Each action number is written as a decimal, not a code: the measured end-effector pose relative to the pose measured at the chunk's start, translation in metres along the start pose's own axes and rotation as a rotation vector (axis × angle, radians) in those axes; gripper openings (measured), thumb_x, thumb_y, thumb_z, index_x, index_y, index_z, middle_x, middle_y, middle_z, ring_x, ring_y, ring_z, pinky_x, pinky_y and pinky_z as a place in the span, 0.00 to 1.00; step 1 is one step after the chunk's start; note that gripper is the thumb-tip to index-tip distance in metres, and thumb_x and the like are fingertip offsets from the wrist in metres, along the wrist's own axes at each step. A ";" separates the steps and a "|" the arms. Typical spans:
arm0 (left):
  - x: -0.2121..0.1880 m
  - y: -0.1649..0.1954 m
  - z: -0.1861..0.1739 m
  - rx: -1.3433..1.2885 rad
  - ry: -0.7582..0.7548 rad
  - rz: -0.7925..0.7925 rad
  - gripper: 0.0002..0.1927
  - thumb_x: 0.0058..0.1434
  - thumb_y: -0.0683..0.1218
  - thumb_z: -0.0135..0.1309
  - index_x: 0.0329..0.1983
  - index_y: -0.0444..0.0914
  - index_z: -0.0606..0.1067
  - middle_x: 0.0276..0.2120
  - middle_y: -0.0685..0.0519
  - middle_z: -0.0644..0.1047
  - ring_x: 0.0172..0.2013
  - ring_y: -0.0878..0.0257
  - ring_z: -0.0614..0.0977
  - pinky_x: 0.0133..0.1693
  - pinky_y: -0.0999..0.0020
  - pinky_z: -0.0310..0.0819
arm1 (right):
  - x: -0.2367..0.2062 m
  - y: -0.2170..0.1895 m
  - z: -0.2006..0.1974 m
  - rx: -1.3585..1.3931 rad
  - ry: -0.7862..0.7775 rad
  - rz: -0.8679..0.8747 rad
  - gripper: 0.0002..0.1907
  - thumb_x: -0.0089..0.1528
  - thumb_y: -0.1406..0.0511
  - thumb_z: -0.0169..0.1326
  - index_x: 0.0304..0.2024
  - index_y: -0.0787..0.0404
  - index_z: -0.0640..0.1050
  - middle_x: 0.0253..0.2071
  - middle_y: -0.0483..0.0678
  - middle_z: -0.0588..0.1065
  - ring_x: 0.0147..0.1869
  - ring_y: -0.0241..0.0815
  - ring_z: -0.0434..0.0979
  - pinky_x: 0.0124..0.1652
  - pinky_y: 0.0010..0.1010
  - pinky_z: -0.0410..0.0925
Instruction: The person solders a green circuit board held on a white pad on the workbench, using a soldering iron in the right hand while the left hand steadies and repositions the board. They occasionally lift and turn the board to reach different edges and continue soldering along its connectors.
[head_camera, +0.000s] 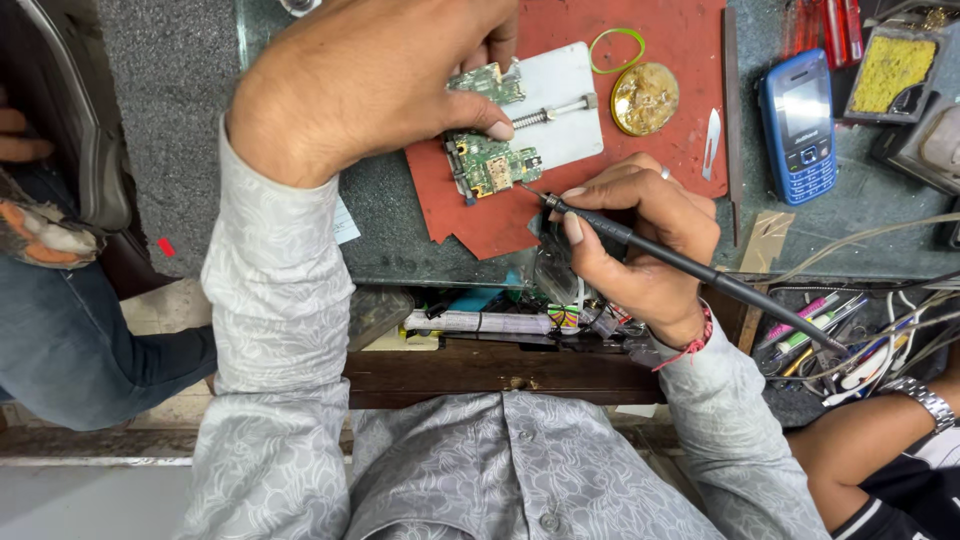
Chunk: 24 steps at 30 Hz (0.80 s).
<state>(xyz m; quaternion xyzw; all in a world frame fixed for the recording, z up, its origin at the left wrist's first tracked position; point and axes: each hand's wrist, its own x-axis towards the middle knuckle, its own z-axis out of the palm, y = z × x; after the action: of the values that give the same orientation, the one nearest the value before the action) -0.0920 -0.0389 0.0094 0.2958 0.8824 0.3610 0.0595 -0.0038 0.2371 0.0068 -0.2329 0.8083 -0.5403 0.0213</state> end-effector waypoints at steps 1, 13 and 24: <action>0.000 0.000 0.001 -0.026 -0.017 -0.014 0.23 0.56 0.53 0.71 0.46 0.37 0.74 0.33 0.50 0.79 0.32 0.54 0.82 0.30 0.58 0.73 | 0.000 0.000 0.000 -0.002 0.001 -0.003 0.07 0.63 0.75 0.61 0.43 0.71 0.77 0.38 0.54 0.78 0.41 0.41 0.80 0.43 0.27 0.71; 0.009 -0.015 0.008 -0.173 -0.091 0.083 0.26 0.58 0.55 0.72 0.47 0.34 0.74 0.31 0.53 0.75 0.32 0.65 0.78 0.33 0.69 0.75 | -0.003 -0.002 -0.003 -0.035 -0.005 -0.029 0.07 0.63 0.75 0.61 0.43 0.70 0.77 0.41 0.54 0.78 0.41 0.41 0.81 0.42 0.27 0.72; 0.008 -0.018 0.008 -0.163 -0.075 0.073 0.26 0.58 0.55 0.72 0.46 0.34 0.74 0.31 0.52 0.76 0.33 0.63 0.79 0.33 0.67 0.75 | 0.000 -0.005 0.002 -0.084 0.004 -0.029 0.07 0.63 0.75 0.63 0.42 0.69 0.78 0.40 0.53 0.80 0.42 0.41 0.82 0.43 0.27 0.73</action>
<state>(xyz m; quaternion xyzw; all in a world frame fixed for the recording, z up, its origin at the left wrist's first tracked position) -0.1046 -0.0393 -0.0079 0.3352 0.8359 0.4222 0.1033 -0.0014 0.2335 0.0106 -0.2443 0.8267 -0.5067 0.0022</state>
